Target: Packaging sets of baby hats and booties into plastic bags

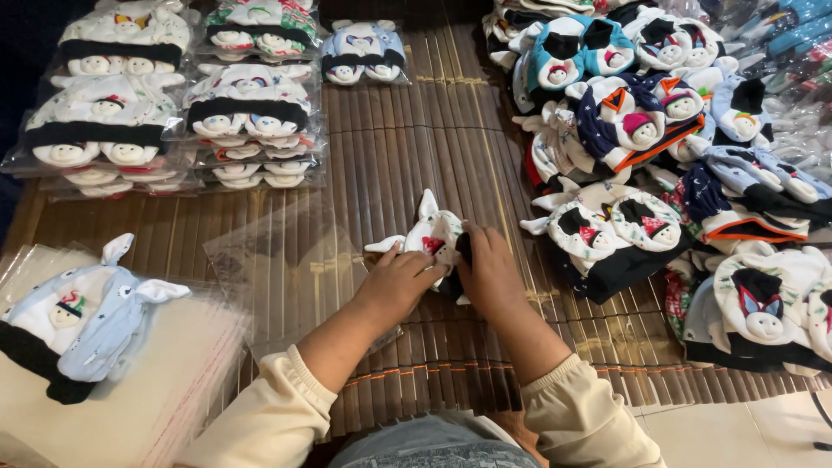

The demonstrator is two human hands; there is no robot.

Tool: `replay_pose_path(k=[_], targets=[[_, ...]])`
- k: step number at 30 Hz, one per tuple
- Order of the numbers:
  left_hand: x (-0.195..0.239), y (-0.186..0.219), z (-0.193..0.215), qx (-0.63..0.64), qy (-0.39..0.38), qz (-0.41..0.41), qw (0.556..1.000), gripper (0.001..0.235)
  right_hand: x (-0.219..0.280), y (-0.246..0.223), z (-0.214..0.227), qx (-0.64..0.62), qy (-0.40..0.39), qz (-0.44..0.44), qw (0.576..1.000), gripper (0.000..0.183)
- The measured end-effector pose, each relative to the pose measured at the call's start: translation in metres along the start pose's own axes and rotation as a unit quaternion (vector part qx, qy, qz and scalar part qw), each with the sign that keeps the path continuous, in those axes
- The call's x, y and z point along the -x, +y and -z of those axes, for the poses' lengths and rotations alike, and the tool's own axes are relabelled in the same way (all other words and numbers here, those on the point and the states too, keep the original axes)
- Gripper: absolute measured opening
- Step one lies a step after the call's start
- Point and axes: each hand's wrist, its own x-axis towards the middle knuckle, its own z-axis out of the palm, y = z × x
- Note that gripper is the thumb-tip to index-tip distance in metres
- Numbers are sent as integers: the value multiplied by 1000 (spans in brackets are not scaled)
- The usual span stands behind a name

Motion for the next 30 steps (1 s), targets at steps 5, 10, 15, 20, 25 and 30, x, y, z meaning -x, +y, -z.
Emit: replay_pose_path(k=[5,10,15,20,25,30], targets=[[0,5,-9,20,-16,51,998,28,15,1,0,-158,-24,-42,986,53],[2,1,-22,112,-11,111,987,24,30,4,-5,-282,-12,0,959,48],[-5,7,-16,133,-10,145,980,16,33,-14,5,-213,-24,75,974,65],[-10,23,23,151,-27,159,975,26,38,-8,-9,-167,25,69,983,54],[23,25,93,126,-109,188,968,44,40,-3,-10,-176,28,59,982,52],[105,18,124,-14,-110,168,980,64,39,-10,0,-194,-3,41,980,50]])
